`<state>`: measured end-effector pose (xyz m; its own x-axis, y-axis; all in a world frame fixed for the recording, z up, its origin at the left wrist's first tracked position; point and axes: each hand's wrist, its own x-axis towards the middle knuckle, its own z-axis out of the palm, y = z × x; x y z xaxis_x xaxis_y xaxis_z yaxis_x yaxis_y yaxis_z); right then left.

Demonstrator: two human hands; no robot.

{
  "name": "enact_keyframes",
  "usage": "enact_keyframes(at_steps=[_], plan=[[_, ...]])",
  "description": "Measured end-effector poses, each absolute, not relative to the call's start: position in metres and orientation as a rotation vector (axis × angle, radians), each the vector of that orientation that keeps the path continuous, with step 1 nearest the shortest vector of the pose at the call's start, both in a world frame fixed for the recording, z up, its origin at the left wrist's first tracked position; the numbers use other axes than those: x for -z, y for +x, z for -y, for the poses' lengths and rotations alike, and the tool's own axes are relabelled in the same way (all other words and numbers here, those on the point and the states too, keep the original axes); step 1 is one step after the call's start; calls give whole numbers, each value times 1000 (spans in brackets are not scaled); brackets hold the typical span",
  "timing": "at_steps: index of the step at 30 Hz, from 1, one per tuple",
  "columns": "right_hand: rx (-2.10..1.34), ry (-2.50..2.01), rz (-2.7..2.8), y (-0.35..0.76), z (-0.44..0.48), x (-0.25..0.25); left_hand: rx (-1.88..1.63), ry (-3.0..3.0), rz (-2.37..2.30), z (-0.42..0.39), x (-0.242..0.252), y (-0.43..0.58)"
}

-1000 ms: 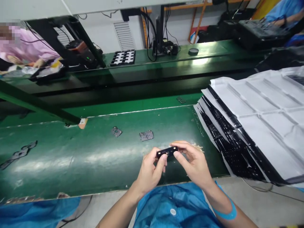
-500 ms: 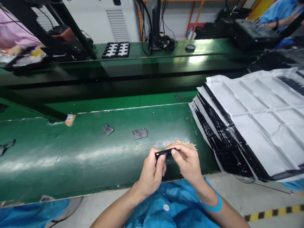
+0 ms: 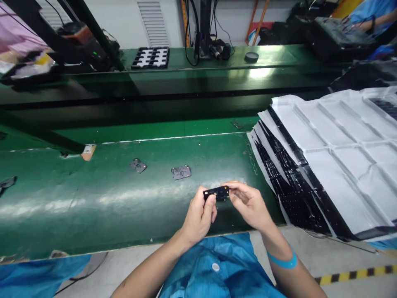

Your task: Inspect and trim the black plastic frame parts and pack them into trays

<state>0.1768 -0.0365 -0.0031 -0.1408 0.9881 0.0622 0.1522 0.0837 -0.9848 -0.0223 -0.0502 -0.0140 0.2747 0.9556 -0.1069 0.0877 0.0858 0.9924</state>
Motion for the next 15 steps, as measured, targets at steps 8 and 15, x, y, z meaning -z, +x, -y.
enact_keyframes(at_steps=[8,15], plan=[[-1055,-1331,1684,181,32,-8,-877,1268,-1037,41,13,-26],[-1004,-1261,1770,159,45,-18,-993,1143,-1022,43,9,-28]])
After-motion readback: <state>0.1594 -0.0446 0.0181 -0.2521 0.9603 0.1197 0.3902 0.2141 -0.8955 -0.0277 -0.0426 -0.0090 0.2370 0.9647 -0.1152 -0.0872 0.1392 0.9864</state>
